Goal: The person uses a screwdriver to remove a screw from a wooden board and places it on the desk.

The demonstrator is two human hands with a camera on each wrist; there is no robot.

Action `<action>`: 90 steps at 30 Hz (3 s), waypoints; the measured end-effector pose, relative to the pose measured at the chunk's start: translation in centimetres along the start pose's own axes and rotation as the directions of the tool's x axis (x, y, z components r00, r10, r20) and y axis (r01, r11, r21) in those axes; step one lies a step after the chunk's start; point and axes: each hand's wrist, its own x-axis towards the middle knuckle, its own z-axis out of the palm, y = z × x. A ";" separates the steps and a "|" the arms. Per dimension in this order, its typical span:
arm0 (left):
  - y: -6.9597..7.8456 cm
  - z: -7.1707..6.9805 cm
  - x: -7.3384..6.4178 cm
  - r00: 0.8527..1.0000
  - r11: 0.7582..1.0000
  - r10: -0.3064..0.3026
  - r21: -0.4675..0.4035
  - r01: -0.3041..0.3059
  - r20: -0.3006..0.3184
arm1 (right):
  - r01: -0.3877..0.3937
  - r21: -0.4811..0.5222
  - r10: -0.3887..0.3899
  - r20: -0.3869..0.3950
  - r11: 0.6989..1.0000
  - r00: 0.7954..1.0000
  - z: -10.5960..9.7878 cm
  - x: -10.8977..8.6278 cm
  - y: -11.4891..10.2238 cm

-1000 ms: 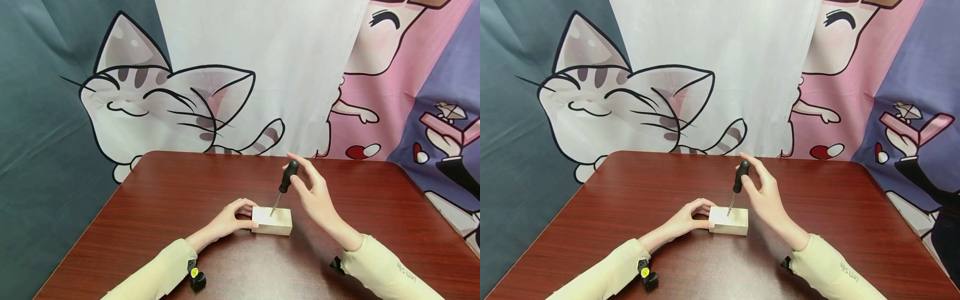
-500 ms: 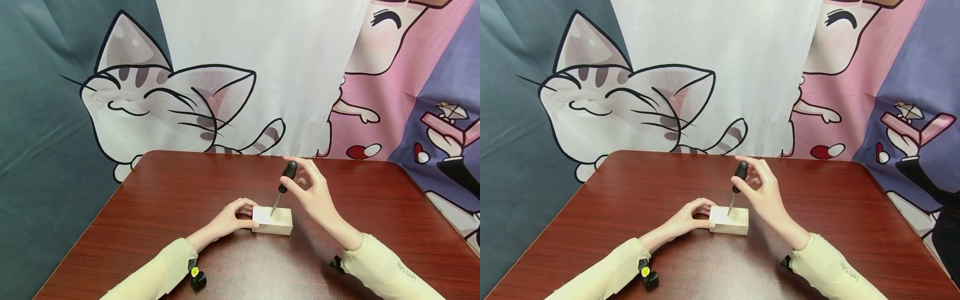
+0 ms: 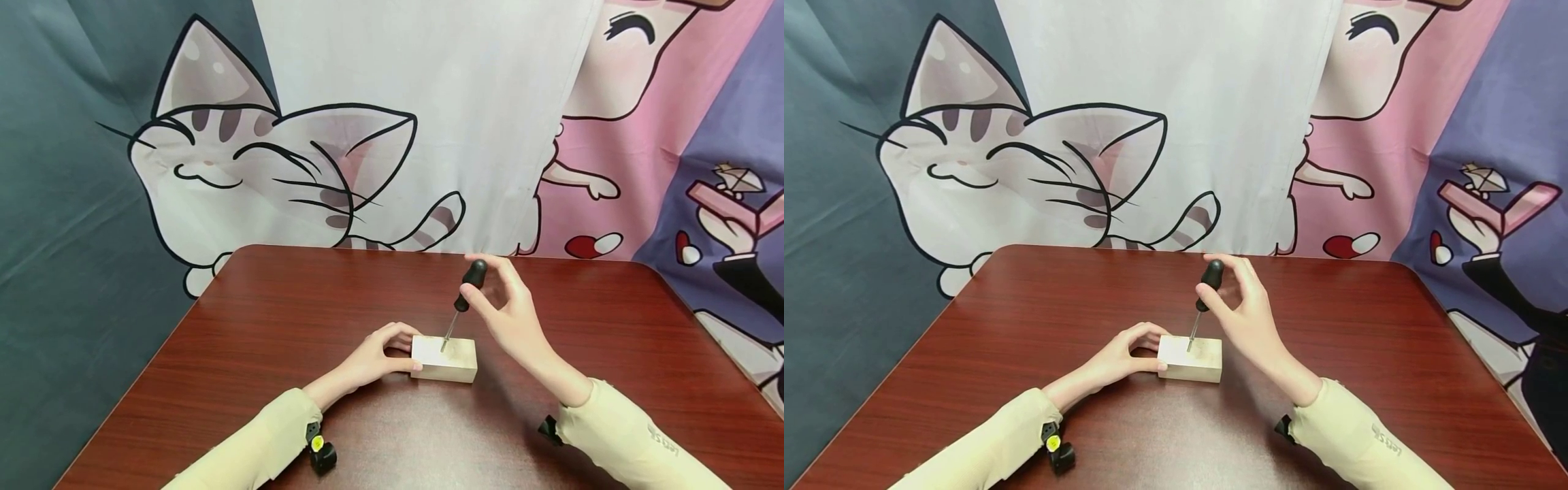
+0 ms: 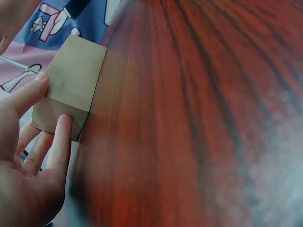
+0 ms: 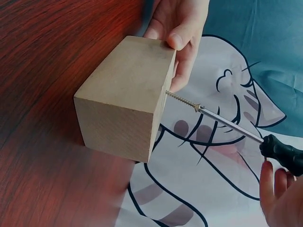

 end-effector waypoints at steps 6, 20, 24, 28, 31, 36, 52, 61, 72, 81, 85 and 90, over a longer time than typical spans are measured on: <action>0.0 0.0 0.0 1.000 1.000 -0.024 -0.011 0.024 0.004 | -0.007 -0.045 0.007 -0.015 0.999 1.000 0.0 -0.1 -0.1; -0.1 0.1 0.1 1.000 1.000 -0.026 -0.002 0.026 -0.002 | 0.006 0.075 -0.009 0.040 0.997 0.999 -0.2 -0.2 0.0; -0.1 0.1 0.1 1.000 1.000 -0.025 -0.009 0.025 -0.002 | -0.007 0.017 0.007 0.018 1.000 1.000 -0.2 -0.1 0.0; -0.1 0.1 0.1 1.000 1.000 -0.023 -0.008 0.023 -0.004 | -0.011 -0.022 0.011 0.013 1.000 1.000 -0.5 0.0 -0.1; -0.1 0.1 0.1 1.000 1.000 -0.018 -0.003 0.018 -0.008 | -0.009 -0.025 0.009 0.010 1.000 1.000 -0.6 0.0 -0.2; -0.2 0.1 0.1 1.000 1.000 -0.007 0.004 0.007 -0.009 | -0.007 0.025 0.007 0.002 1.000 1.000 -0.8 0.0 -0.1; -0.1 0.0 0.0 1.000 1.000 -0.009 -0.006 0.009 -0.002 | -0.009 0.044 0.011 -0.042 0.999 0.999 -1.1 -0.2 -0.1; -0.3 0.1 0.1 1.000 1.000 -0.013 -0.009 0.013 0.000 | -0.001 0.062 0.004 -0.046 0.998 0.999 -1.1 -0.2 0.0; -0.3 0.0 0.1 1.000 1.000 -0.009 -0.010 0.009 0.008 | 0.000 0.055 0.003 -0.058 0.998 0.998 -0.8 -0.3 0.0; -0.3 0.1 0.0 1.000 1.000 -0.016 -0.005 0.016 0.003 | -0.026 0.017 0.027 -0.069 1.000 0.997 -0.8 -0.1 0.1; -0.3 0.1 0.0 1.000 1.000 -0.021 -0.001 0.021 -0.002 | -0.034 0.025 0.037 -0.097 0.999 0.995 -1.0 -0.1 0.0; -0.2 0.1 0.0 1.000 1.000 -0.016 -0.002 0.016 -0.008 | -0.028 0.036 0.032 -0.130 0.999 0.991 -1.0 0.0 -0.4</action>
